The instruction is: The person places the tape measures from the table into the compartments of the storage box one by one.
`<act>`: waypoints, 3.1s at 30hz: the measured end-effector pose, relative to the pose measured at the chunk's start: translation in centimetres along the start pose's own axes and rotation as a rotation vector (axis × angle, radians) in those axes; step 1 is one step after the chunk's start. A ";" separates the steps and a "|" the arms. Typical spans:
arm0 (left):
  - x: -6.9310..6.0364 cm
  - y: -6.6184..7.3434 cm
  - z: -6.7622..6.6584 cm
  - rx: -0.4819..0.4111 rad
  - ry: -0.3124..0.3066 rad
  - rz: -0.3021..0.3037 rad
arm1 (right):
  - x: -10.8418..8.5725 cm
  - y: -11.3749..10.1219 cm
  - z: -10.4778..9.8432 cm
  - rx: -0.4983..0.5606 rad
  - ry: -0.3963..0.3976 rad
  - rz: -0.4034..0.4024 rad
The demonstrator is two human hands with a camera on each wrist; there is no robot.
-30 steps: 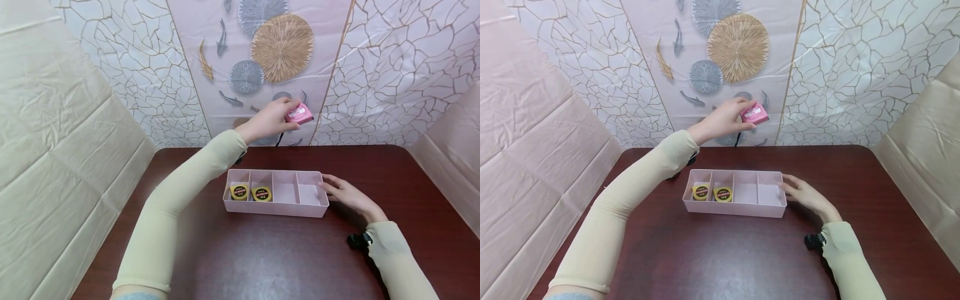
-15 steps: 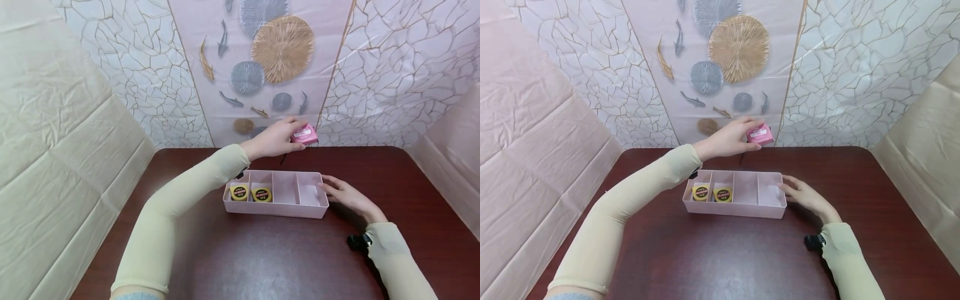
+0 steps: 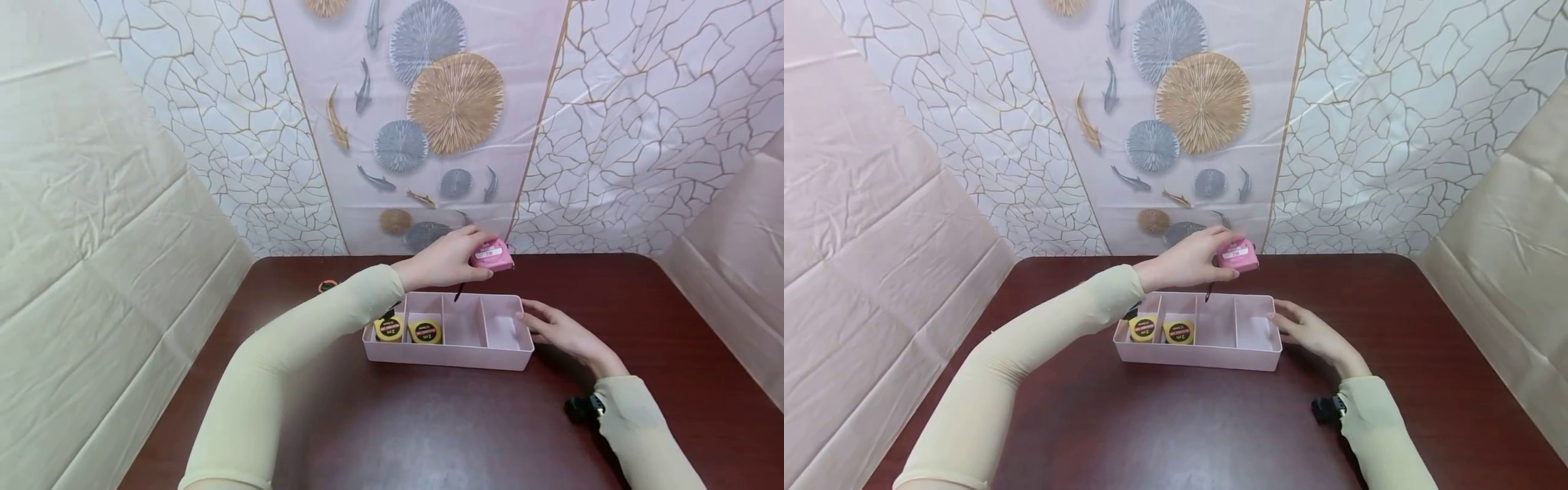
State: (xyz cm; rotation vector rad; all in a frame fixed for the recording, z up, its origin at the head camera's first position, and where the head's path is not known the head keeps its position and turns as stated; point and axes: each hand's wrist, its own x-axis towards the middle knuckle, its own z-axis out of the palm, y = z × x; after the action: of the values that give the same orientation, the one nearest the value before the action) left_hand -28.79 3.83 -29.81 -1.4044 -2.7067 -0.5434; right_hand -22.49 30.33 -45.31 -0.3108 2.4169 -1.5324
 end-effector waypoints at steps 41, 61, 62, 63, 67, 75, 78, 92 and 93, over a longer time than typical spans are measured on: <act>-2.6 -1.7 5.5 -0.034 -0.126 -0.035 | 0.1 0.2 0.2 -0.019 0.018 -0.004; -2.9 -3.2 7.5 -0.001 -0.137 -0.049 | -0.1 -0.1 0.4 0.016 0.006 -0.025; -2.9 -3.2 7.6 -0.005 -0.140 -0.050 | -0.1 -0.1 0.4 0.015 0.006 -0.024; -3.0 -3.2 7.7 -0.009 -0.144 -0.051 | -0.1 -0.1 0.4 0.013 0.005 -0.023; -3.1 -3.1 7.7 -0.011 -0.156 -0.054 | -0.1 -0.1 0.4 0.014 0.003 -0.022; -3.2 -2.9 7.7 -0.008 -0.178 -0.043 | -0.1 -0.1 0.3 0.029 -0.006 -0.033; -3.3 -2.8 7.8 -0.009 -0.193 -0.034 | -0.1 0.0 0.4 0.027 -0.008 -0.028; -3.8 -2.7 7.9 -0.025 -0.247 -0.029 | -0.1 0.4 0.7 0.017 -0.006 -0.005; -3.9 -2.8 8.0 -0.029 -0.252 -0.032 | -0.2 0.3 0.7 0.017 -0.008 -0.007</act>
State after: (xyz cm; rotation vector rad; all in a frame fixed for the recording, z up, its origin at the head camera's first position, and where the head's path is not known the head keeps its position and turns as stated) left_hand -27.76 1.95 -38.88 -1.5352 -2.9295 -0.4362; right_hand -22.10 29.93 -45.87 -0.3216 2.3977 -1.5502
